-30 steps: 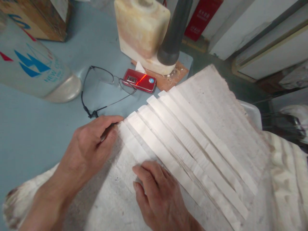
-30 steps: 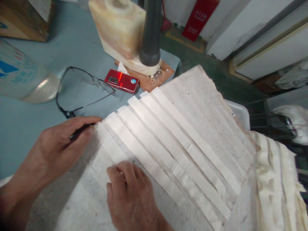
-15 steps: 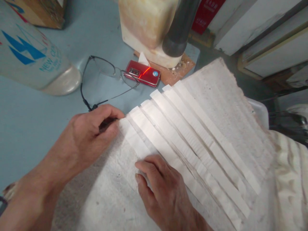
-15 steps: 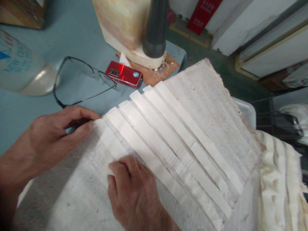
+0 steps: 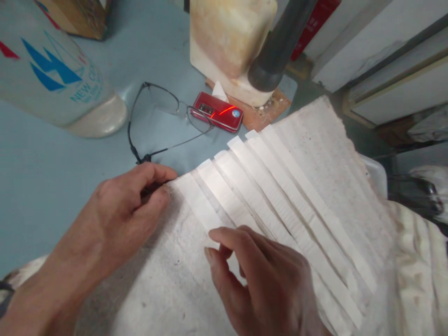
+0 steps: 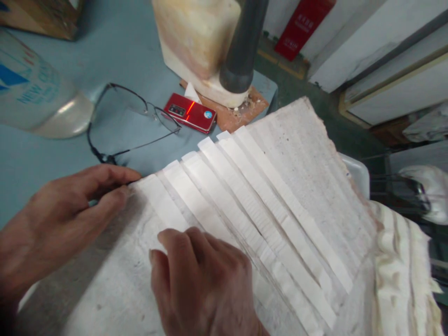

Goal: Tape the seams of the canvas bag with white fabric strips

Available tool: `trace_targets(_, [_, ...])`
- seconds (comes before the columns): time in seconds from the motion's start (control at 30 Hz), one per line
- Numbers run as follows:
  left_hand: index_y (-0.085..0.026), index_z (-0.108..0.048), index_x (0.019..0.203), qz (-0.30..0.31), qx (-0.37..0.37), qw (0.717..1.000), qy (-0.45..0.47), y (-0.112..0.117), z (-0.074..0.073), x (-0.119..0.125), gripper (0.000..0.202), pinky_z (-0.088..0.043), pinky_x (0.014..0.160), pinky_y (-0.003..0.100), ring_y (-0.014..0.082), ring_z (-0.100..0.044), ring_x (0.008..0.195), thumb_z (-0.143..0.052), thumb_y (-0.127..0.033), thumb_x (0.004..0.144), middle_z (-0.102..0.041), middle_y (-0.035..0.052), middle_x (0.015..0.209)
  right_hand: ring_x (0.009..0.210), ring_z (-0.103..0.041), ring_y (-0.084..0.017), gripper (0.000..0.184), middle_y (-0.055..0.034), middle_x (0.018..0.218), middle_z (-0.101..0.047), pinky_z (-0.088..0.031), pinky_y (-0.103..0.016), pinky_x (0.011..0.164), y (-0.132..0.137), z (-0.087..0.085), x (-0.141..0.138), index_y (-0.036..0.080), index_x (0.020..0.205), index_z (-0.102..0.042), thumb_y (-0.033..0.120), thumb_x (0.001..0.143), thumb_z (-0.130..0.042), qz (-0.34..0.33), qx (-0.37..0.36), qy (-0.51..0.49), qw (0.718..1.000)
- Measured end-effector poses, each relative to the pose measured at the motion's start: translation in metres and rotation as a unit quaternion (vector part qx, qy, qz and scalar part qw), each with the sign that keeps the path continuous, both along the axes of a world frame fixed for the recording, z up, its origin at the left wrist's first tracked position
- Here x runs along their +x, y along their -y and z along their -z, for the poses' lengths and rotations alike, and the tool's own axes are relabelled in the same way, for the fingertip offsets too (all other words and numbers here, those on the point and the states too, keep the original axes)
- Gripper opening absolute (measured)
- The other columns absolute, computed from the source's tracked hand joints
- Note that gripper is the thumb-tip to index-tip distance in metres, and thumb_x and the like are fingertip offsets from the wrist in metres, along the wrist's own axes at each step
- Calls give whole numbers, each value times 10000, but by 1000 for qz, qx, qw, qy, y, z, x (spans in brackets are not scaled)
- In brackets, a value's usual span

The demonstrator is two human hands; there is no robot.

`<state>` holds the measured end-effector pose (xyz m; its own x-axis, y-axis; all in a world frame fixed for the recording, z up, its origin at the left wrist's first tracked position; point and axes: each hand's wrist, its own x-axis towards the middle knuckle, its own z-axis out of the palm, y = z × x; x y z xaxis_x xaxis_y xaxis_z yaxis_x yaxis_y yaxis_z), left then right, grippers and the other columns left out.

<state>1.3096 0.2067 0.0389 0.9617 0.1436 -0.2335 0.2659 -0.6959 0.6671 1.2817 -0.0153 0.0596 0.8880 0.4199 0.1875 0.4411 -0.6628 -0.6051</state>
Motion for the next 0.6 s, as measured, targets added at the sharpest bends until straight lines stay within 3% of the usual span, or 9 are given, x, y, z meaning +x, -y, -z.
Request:
trace_targets(0.13, [-231,-806,1096,-13,-9,1000,-6,2,2,-2,420,-528,650,351,239,-737,715,-506,-461,912,-843,11,891,610,-716,-155,174,0,748,-771,-414,-303,517,-8,0,31,198,945,-712,135,1068,-605,-31,-39,7,999])
trace_targets(0.3, [-217,-816,1057,-34,-105,990,-87,0,2,0,444,-526,528,320,236,-729,620,-533,-514,888,-829,4,753,656,-688,-155,203,-16,820,-814,-334,-305,546,-24,7,63,210,886,-709,165,1066,-626,-57,-83,22,995])
trace_targets(0.43, [-228,-800,1009,-22,-131,987,-87,-7,0,2,434,-560,526,314,245,-754,662,-540,-549,877,-837,27,782,582,-596,-141,186,-13,741,-771,-248,-303,545,-36,6,75,202,848,-712,172,1027,-675,-77,-109,21,991])
trace_targets(0.6, [-273,-744,854,0,-186,974,-127,-13,0,-2,405,-474,410,282,205,-655,514,-545,-619,924,-752,1,641,549,-575,-145,153,-22,714,-762,-230,-290,539,-39,1,77,196,832,-717,171,983,-726,-63,-123,-12,990])
